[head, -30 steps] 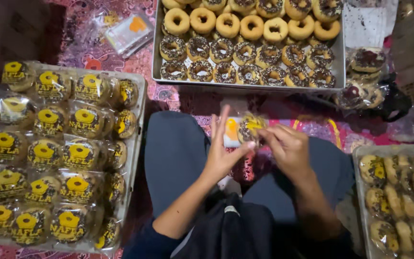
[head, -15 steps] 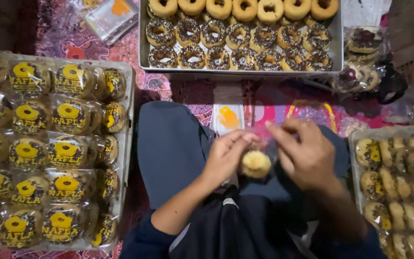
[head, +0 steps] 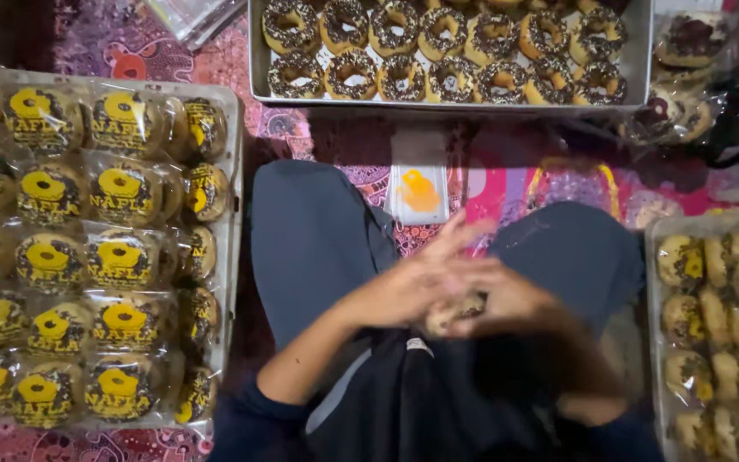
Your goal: The person sits on the floor and repeatedly picks doughnuts from a metal tray, places them into clear plastic bags, and sets the filled bags into a crate. The doughnuts include plain and chocolate-sprinkled varieties.
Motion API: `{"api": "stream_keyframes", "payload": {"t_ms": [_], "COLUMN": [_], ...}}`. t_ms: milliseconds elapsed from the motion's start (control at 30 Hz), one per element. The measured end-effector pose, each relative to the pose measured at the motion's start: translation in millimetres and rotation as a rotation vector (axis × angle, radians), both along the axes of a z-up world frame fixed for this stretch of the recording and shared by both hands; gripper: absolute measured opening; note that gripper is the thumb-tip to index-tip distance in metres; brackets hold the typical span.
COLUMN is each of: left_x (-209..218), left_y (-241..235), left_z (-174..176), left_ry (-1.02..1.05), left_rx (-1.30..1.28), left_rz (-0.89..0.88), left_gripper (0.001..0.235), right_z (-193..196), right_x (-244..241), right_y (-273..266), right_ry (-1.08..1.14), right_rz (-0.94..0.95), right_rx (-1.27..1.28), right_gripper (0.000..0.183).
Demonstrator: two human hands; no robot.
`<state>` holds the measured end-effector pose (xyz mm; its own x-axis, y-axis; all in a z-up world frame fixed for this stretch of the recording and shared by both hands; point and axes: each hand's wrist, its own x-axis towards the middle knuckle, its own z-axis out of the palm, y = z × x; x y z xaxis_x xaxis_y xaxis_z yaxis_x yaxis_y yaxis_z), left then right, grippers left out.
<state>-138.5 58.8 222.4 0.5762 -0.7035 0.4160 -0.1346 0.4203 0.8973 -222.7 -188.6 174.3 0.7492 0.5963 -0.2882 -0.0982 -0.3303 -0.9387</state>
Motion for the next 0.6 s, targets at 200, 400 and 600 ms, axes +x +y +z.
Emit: {"api": "stream_keyframes", "payload": {"t_ms": [200, 400, 600], "left_x": [-9.8, 0.1, -25.5], "left_y": [-1.7, 64.9, 126.3], "left_z": [-26.5, -86.9, -121.6], "left_ry": [0.451, 0.053, 0.512], "left_rx": [0.015, 0.360, 0.757], "left_rz": [0.725, 1.272, 1.179], "left_gripper": [0.019, 0.010, 0.013], "right_z": [-5.5, -37.7, -117.7], "right_x": [26.7, 103.8, 82.8], "right_y": [100.9, 122.7, 174.7], "right_ry": [0.085, -0.438, 0.308], "right_rz": [-0.996, -0.715, -0.828], "right_rx": [0.618, 0.249, 0.208], "right_gripper": [0.026, 0.020, 0.017]}}
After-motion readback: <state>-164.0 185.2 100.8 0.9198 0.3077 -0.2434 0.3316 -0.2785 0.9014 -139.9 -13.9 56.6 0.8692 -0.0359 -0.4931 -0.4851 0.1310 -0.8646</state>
